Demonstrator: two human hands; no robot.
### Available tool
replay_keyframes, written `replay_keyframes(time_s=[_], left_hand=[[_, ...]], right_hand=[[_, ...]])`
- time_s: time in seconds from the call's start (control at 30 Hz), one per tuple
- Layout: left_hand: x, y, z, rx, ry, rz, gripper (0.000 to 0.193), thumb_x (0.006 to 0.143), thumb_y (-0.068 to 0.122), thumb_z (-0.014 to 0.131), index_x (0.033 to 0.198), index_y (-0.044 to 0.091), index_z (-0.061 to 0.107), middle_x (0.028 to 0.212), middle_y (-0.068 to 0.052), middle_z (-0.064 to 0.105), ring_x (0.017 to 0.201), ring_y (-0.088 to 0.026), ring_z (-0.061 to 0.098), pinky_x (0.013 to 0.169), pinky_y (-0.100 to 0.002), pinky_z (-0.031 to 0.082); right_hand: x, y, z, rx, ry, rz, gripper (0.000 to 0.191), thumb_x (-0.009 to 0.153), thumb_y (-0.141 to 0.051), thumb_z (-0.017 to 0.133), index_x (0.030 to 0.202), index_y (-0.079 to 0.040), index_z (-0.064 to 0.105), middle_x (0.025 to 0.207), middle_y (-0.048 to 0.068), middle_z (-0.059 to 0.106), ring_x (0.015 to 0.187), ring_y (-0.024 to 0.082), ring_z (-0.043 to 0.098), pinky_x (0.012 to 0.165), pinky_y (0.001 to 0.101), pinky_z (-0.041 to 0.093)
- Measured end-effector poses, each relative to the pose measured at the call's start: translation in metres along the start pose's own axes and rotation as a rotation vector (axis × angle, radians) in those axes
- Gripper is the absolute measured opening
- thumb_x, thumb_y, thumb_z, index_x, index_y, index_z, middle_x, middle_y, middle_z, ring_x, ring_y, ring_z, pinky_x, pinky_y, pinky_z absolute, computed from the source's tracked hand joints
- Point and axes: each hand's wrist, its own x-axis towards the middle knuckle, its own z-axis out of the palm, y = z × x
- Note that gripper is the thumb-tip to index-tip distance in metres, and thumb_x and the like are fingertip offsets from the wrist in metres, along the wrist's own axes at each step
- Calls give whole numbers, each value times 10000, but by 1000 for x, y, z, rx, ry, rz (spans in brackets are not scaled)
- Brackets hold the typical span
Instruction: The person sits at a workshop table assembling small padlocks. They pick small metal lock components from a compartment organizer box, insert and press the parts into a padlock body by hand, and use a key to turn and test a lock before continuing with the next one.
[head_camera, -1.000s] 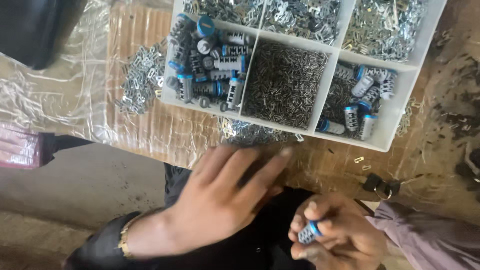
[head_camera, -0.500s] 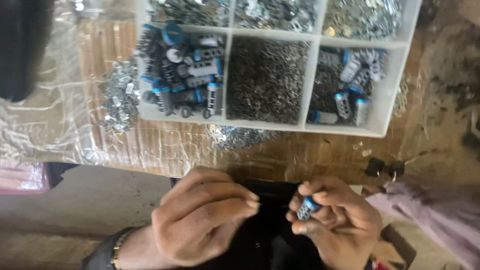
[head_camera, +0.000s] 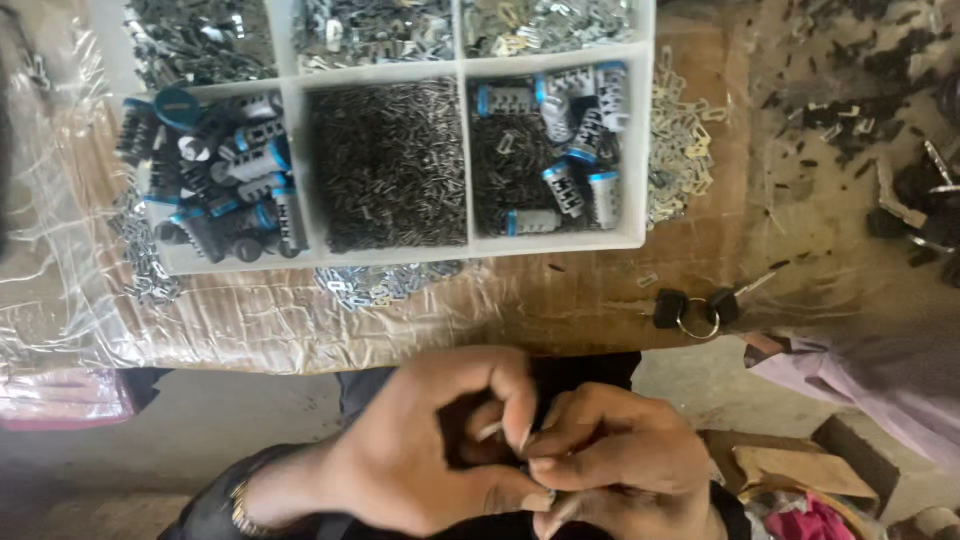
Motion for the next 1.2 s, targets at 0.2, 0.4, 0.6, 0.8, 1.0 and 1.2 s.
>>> replay_keyframes(time_s=[0.2,0.4,0.6,0.8,1.0,1.2], left_hand=[[38,9,36,797,281,243,317,896,225,822,1171,89,742,962,-65,619,800,-228,620,674,-356,517],[27,-2,15,1035,255,385,340,855,203,772,1145,29,730,1092,-109,682,1039,-289,642,840,-403,586],[12,1,7,623,399,410,243,871,29,848,1073,17,712,1044,-98,709,940,-252,700,812,-344,599],[11,5,17,480,337,428,249,829,35,859,1015,-20,703,989,-127,695,885,-270,687,777,-356,594],[5,7,-3,543,292,509,248,843,67,824,1028,-33,693,975,-121,704,875,-242,695,776,-345,597],[3,13,-12,626,264,510,259,795,55,805,1016,-35,705,967,-131,697,857,-265,692,762,-356,598]], right_hand=[[-27,-6,-23,180,387,30,362,839,97,860,1171,-3,754,1180,234,672,977,295,722,732,383,690],[-30,-16,-26,99,340,99,463,818,148,842,1226,-45,737,1222,220,647,993,275,716,790,419,696],[-5,-6,-6,164,288,180,527,775,151,836,1237,-39,671,1225,235,641,973,268,740,772,382,705],[3,-8,18,-44,338,110,431,782,143,819,1195,71,720,1220,287,680,847,187,740,698,257,654],[10,-7,27,-4,351,131,421,747,122,831,1151,67,727,1192,273,685,786,83,633,655,177,564],[17,-3,37,-92,274,93,399,765,108,854,1142,52,739,1206,253,673,945,196,704,722,266,661]])
